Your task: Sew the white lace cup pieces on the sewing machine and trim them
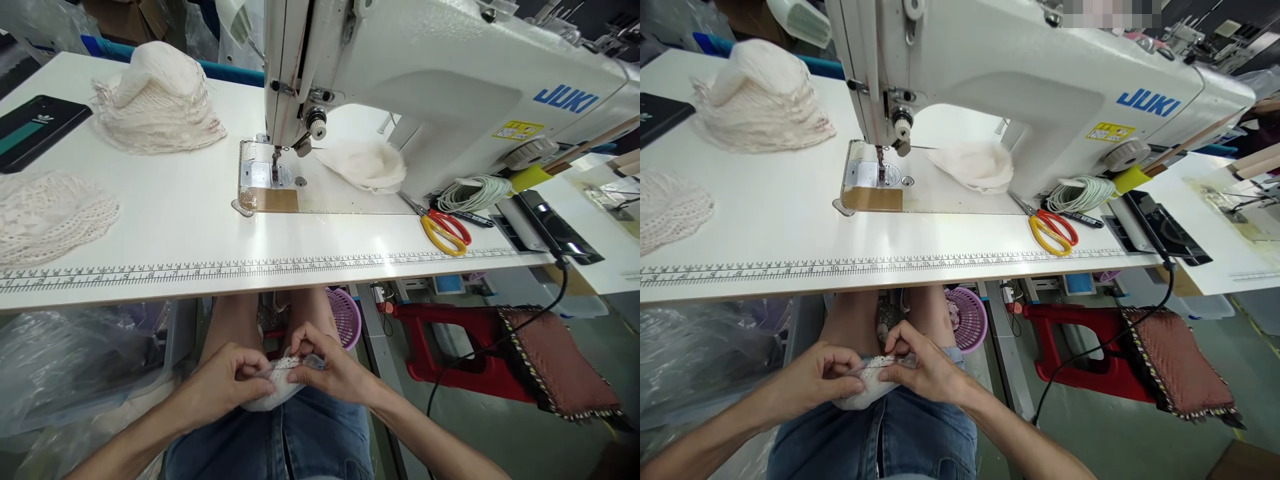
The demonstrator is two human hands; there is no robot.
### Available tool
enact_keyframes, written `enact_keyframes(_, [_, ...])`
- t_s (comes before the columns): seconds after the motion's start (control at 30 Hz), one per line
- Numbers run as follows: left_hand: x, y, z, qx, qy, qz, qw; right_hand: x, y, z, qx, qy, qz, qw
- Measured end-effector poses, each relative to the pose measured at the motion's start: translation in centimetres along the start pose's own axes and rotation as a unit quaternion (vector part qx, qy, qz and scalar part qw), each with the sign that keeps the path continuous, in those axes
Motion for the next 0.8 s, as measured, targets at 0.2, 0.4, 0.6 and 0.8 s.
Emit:
enact_keyframes(0.2, [0.0,-0.1,0.2,0.006,0.03,0.011,0.999,0.2,-0.1,-0.3,-0.039,-0.028,-0.003,0.999])
enact_keyframes(0.4, [0.0,0.0,0.0,-0.008,0.051,0.025,0.998,0.0,-0.3,-0.8,-0.063,-0.044,0.003,0.997])
enact_keyframes(0.6, [0.0,-0.5,0.9,-0.009,0.122,0.056,0.991,0.3,-0.5,-0.8,-0.056,-0.081,-0.019,0.995])
enact_keyframes(0.8, [0.1,-0.6,1.5,-0.007,0.167,0.076,0.983,0.2,-0.2,-0.5,-0.035,-0.091,0.011,0.995])
Point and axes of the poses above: each hand's wrist, its own y-axis towards the middle knuckle, its own x-axis out of the palm, z = x × y, the point moved 5 cm from there along y, towards the middle knuckle, and after that the axes turned 5 degrees about -z, right-handed, at the moved point
